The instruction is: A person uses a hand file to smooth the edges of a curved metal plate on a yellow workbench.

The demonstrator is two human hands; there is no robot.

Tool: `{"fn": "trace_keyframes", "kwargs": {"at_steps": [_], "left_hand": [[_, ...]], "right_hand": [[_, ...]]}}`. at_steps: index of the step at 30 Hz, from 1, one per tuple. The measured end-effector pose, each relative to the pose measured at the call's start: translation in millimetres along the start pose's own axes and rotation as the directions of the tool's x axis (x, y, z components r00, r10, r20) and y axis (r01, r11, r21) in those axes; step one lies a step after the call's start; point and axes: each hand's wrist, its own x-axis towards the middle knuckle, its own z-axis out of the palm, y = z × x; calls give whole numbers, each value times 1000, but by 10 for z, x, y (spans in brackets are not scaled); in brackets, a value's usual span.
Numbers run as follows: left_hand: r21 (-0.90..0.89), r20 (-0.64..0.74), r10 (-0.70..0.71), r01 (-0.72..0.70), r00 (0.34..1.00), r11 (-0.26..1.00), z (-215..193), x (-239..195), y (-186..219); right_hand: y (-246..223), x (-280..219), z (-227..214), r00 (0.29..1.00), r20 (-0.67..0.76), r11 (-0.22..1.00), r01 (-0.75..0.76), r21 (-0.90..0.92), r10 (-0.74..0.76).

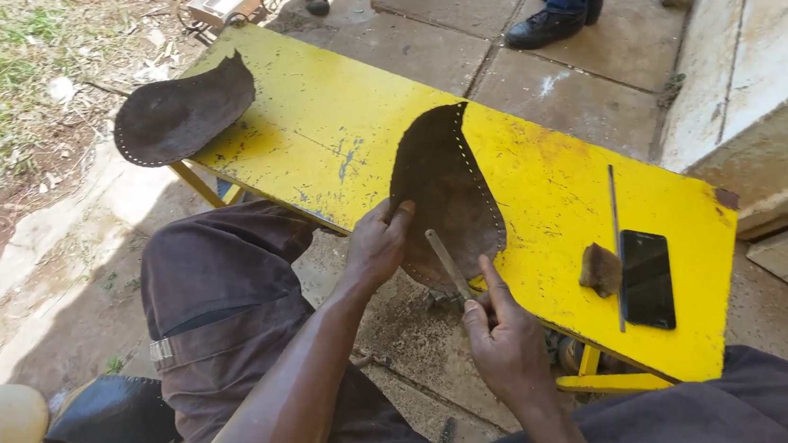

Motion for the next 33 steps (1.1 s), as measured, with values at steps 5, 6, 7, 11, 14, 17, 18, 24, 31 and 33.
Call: {"fn": "trace_keyframes", "kwargs": {"at_steps": [5, 6, 7, 11, 14, 17, 18, 24, 31, 33], "left_hand": [[-31, -31, -1, 0, 1000, 1000, -34, 10, -4], [-39, -27, -1, 0, 1000, 999, -13, 19, 18], [-41, -21, 2, -2, 1000, 999, 1, 20, 36], [-111, -54, 65, -71, 996, 991, -10, -49, 2], [-112, -94, 115, -125, 989, 986, -10, -41, -62], [-109, -101, 131, -142, 986, 984, 1, 11, -89], [-114, -106, 145, -156, 984, 981, 10, 24, -92], [-121, -116, 166, -180, 979, 976, 35, 80, -153], [-139, -98, 138, -150, 986, 979, 14, 65, -173], [-146, -110, 123, -138, 986, 980, 24, 106, -217]], "right_hand": [[107, 45, 35, 998, -55, 999, 18, 31, -16], [162, 68, 35, 997, -78, 999, 21, 30, -19], [169, 69, 22, 996, -83, 999, 17, 27, -14], [163, 47, 8, 997, -78, 994, 36, 105, -28], [185, 32, 14, 997, -66, 986, 38, 165, -27], [173, 35, 13, 997, -68, 984, 38, 172, -27], [162, 33, 7, 997, -69, 981, 43, 187, -31], [156, 22, 18, 996, -77, 978, 55, 202, -40], [184, 35, 60, 997, -63, 977, 64, 205, -52], [167, 39, 55, 996, -59, 975, 76, 211, -65]]}}
